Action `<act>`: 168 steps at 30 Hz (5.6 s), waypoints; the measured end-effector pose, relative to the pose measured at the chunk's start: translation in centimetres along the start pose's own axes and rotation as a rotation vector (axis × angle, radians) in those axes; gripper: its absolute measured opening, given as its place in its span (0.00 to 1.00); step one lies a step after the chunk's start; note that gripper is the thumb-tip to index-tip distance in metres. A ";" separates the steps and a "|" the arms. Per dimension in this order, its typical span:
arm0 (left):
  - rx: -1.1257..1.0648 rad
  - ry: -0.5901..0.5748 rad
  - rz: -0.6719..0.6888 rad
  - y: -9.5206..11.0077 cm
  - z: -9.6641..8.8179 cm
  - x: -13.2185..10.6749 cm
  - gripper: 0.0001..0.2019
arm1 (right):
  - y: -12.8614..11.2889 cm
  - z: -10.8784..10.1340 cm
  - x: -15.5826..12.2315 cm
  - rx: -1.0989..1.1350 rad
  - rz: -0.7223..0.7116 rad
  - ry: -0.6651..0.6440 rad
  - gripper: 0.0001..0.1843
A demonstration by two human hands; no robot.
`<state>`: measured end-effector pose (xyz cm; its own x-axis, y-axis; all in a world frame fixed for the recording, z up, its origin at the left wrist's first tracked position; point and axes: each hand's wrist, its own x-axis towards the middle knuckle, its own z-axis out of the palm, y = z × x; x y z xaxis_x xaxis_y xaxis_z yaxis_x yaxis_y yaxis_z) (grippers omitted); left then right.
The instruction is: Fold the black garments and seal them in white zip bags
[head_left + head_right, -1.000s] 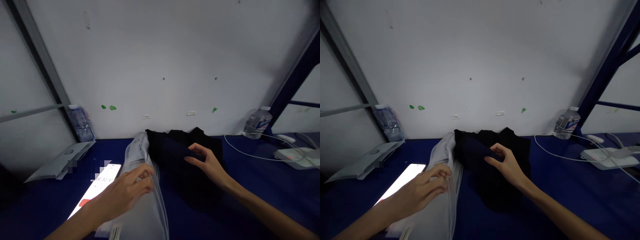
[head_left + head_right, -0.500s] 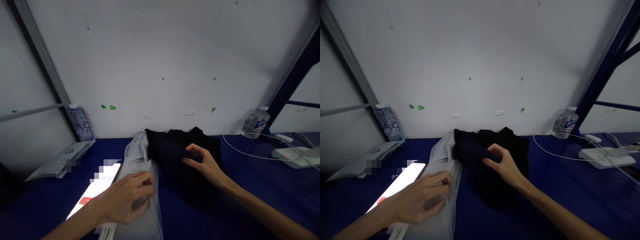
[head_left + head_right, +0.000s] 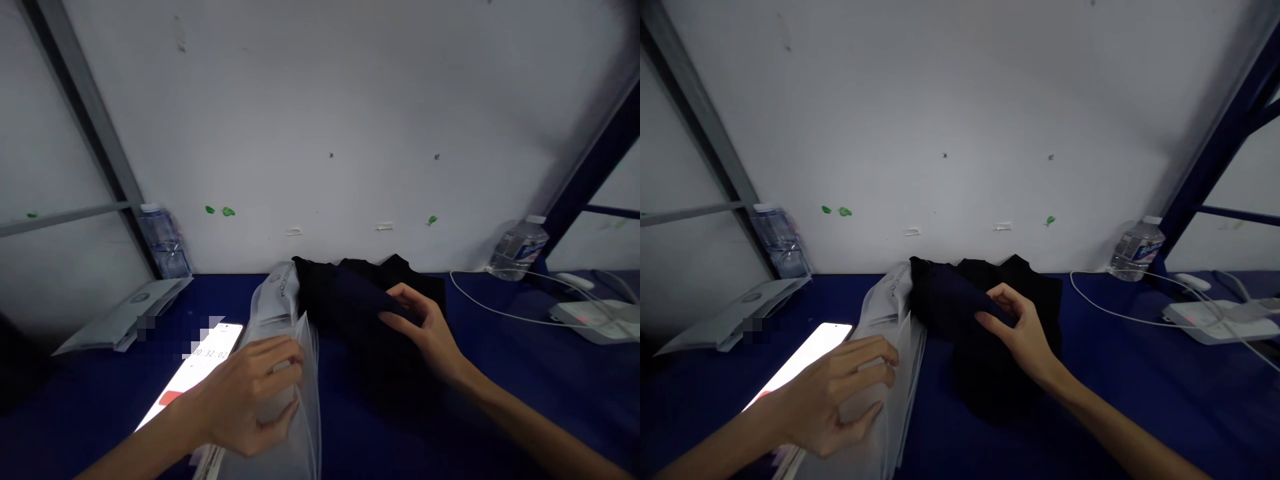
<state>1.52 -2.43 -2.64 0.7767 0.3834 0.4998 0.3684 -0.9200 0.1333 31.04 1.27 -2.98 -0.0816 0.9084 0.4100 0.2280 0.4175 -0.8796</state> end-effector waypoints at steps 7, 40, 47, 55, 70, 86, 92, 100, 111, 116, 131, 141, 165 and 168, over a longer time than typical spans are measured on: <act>0.012 0.060 0.003 0.1 -0.3 0.1 0.07 | -0.2 -0.1 -0.4 0.049 -0.028 0.003 0.11; -0.148 0.136 -0.160 0.8 0.2 0.2 0.10 | 0.7 4.0 -3.5 -0.172 -0.529 -0.389 0.19; -0.165 0.124 -0.225 0.2 0.3 0.6 0.09 | 0.9 3.7 -2.6 -0.252 -0.245 -0.346 0.17; -0.210 0.129 -0.281 0.5 0.7 0.7 0.08 | -0.4 3.9 -3.1 0.232 0.078 -0.430 0.16; -0.194 0.186 -0.288 1.4 0.6 1.1 0.08 | -0.5 4.9 -3.6 0.006 -0.181 -0.267 0.05; -0.180 0.322 -0.339 1.4 0.7 1.6 0.07 | -1.3 4.6 -5.0 -0.188 -0.121 -0.360 0.19; -0.243 0.362 -0.237 1.6 -0.2 1.5 0.12 | -0.8 4.6 -4.9 0.019 0.027 -0.270 0.15; -0.281 0.282 -0.249 2.0 -0.7 1.1 0.17 | -2.0 3.9 -5.4 -0.184 -0.101 -0.243 0.32; -0.410 0.321 -0.251 2.5 -0.6 0.8 0.22 | -1.4 4.8 -5.0 -0.089 -0.201 -0.150 0.06; -0.333 0.254 -0.243 2.5 -1.2 0.3 0.26 | -1.8 3.5 -3.9 -0.159 -0.401 -0.088 0.06; -0.163 0.273 -0.365 1.0 -1.2 0.2 0.37 | -1.5 -0.6 -1.5 -0.657 -1.083 -0.284 0.22; -0.187 0.209 -0.318 0.1 -0.6 0.6 0.11 | -0.9 0.8 -2.6 -0.546 -0.980 -0.347 0.17; -0.176 0.083 -0.207 0.7 -1.1 0.4 0.09 | -1.8 1.9 -3.1 -0.598 -1.012 -0.219 0.07; -0.147 0.116 -0.203 0.6 -1.1 0.3 0.11 | -1.7 1.9 -2.9 -0.617 -0.966 -0.202 0.08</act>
<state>1.44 -2.98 -1.47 0.6277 0.5569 0.5439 0.4254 -0.8305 0.3595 29.01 -2.04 -3.18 -0.6199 0.2276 0.7510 0.4154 0.9071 0.0680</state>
